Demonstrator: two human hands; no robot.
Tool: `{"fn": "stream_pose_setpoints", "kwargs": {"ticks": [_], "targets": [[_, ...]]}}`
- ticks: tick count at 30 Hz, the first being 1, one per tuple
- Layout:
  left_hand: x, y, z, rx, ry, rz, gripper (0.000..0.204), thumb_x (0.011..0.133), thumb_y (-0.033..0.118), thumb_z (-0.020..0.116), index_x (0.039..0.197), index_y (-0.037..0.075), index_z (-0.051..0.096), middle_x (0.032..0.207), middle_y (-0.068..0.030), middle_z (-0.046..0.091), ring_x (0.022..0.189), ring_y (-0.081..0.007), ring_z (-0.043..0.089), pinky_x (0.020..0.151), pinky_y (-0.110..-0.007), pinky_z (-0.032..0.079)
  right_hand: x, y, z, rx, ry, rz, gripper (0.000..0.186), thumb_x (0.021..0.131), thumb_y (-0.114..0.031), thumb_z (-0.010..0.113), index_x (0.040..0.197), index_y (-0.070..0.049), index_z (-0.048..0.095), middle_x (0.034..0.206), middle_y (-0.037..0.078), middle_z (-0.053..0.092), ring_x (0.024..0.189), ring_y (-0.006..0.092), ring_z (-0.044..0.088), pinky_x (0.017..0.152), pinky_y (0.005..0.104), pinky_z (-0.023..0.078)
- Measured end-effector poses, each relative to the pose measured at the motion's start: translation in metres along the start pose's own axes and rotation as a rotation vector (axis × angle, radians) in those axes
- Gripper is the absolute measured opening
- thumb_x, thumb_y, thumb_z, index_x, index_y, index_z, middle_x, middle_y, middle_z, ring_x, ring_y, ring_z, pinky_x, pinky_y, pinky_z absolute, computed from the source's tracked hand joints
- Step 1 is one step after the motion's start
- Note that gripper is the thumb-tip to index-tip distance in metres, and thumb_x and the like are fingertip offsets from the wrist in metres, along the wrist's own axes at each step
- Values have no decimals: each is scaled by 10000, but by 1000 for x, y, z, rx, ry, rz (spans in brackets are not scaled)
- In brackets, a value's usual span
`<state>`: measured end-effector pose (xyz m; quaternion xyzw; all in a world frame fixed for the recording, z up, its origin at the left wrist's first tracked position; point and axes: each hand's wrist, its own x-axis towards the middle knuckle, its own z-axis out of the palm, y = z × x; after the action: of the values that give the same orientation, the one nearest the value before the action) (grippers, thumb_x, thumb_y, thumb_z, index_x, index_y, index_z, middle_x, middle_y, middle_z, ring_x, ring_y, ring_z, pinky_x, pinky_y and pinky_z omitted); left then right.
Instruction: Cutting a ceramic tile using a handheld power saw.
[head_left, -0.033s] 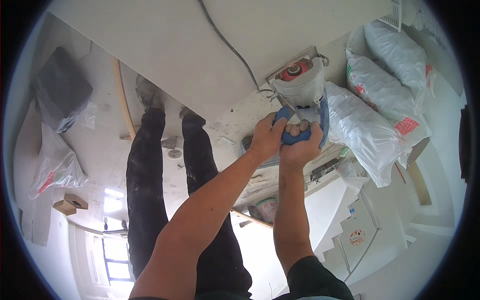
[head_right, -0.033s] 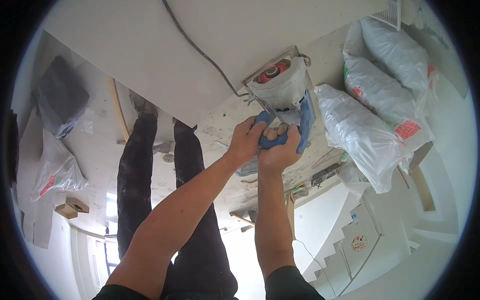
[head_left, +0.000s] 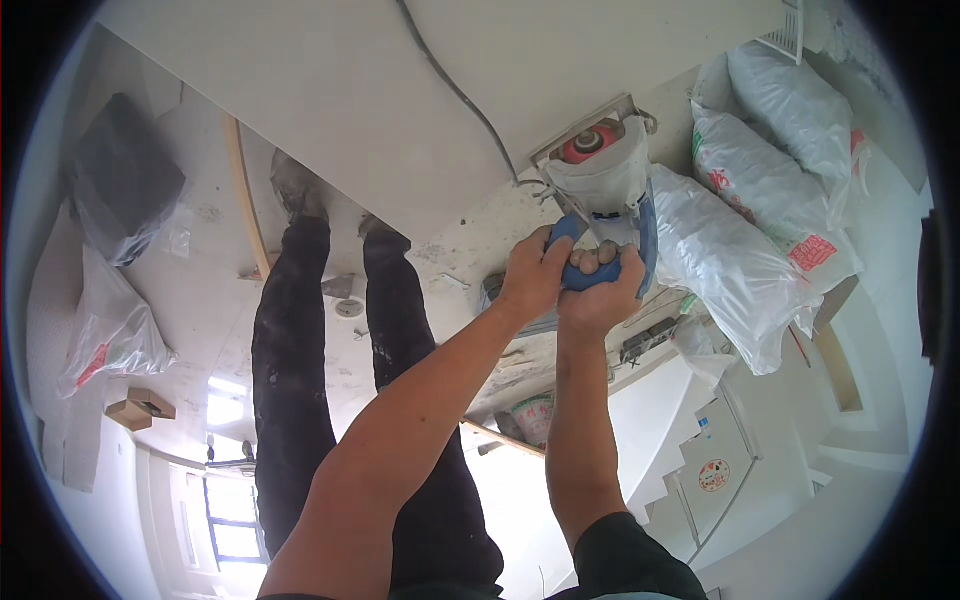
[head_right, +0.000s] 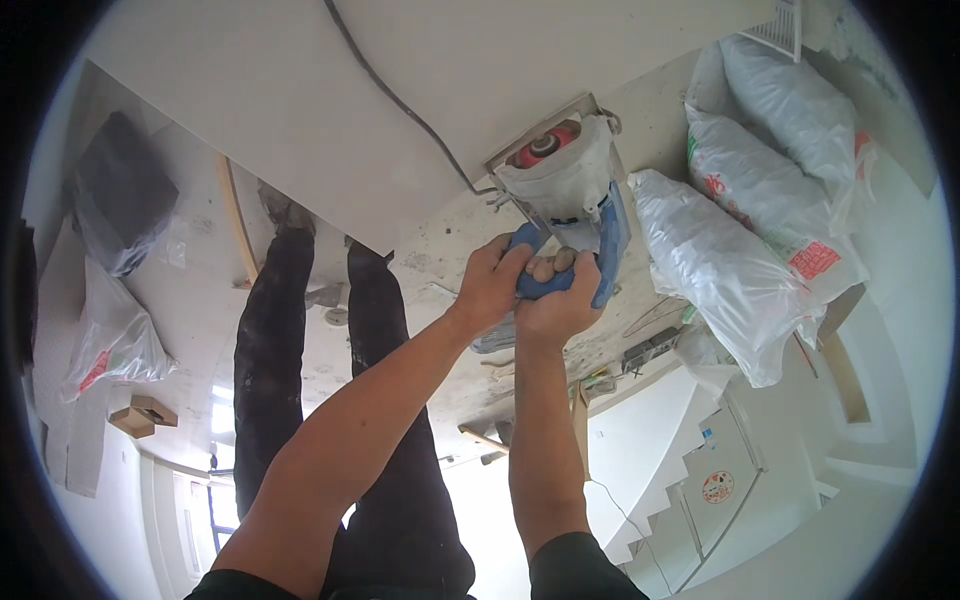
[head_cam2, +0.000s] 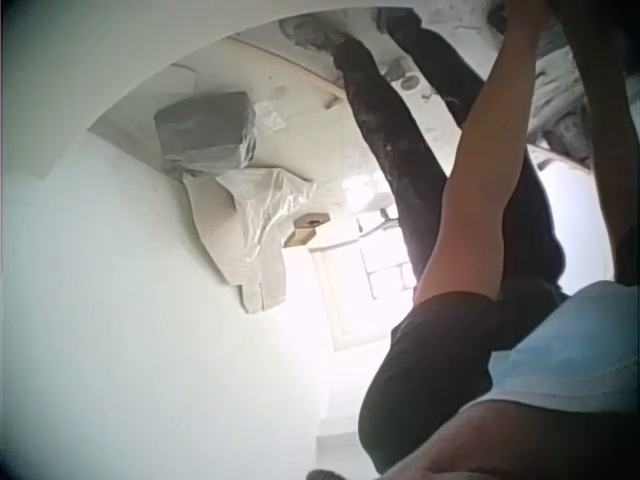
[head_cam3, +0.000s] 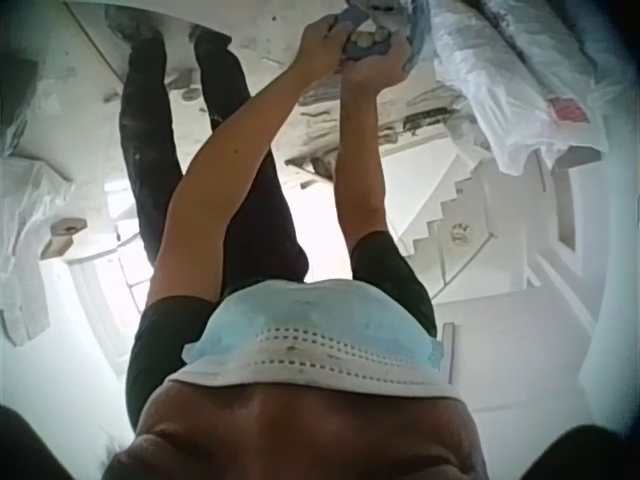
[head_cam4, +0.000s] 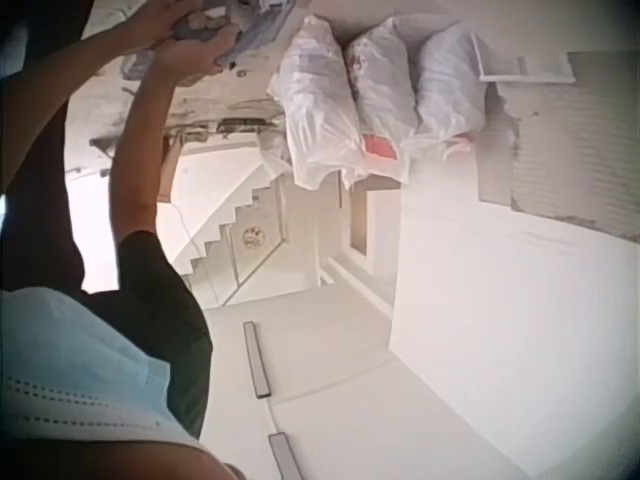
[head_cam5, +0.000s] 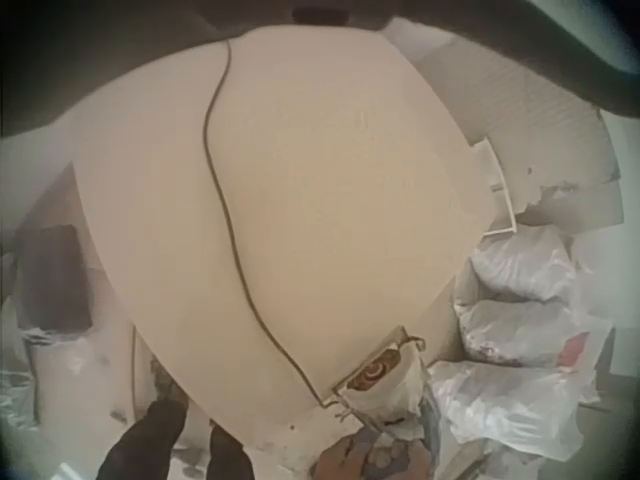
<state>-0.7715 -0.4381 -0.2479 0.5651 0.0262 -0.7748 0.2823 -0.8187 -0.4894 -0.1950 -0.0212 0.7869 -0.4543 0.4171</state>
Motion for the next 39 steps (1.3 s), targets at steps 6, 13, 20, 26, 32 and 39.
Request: {"fn": "stream_pose_setpoints", "kwargs": {"ticks": [6,13,20,26,32,39], "targets": [[-4,6,1,62,24,-7,348,932,261,539,988,-75,609,802,-223,649,746,-274,611,737,-399,481,-1,1,-2,63,18,-9,164,928,-175,504,833,-41,496,688,38,471,546,168,463,559,335,442],[-7,0,1,13,22,-8,347,935,255,536,992,-79,610,789,-217,645,729,-258,603,716,-385,479,-2,3,-11,13,-27,3,163,945,-223,483,864,-81,474,714,13,462,586,155,462,612,342,451],[-8,1,2,-22,18,-7,352,938,245,540,1036,-85,614,771,-196,640,708,-221,586,696,-364,479,-5,0,-11,10,-20,16,146,952,-207,478,892,-74,475,727,19,478,595,158,473,613,345,456],[-16,4,-23,303,41,55,377,958,265,557,1114,-75,599,880,-201,673,800,-334,646,779,-424,502,-7,8,-13,15,-23,12,171,954,-243,486,883,-88,473,727,11,463,591,151,453,613,355,448],[-19,105,-101,1459,89,958,436,850,243,637,1243,57,598,1208,-143,590,1203,-296,540,1062,-466,394,-15,-15,-23,123,44,-27,161,942,-239,507,868,-96,495,698,9,470,555,154,447,585,359,439],[10,153,-152,1972,-539,963,268,778,97,624,1040,113,681,1054,-83,630,1124,-250,568,1161,-432,312,-51,-19,-18,125,58,-19,174,945,-264,498,848,-140,425,717,-17,401,576,139,410,660,373,427]]}}
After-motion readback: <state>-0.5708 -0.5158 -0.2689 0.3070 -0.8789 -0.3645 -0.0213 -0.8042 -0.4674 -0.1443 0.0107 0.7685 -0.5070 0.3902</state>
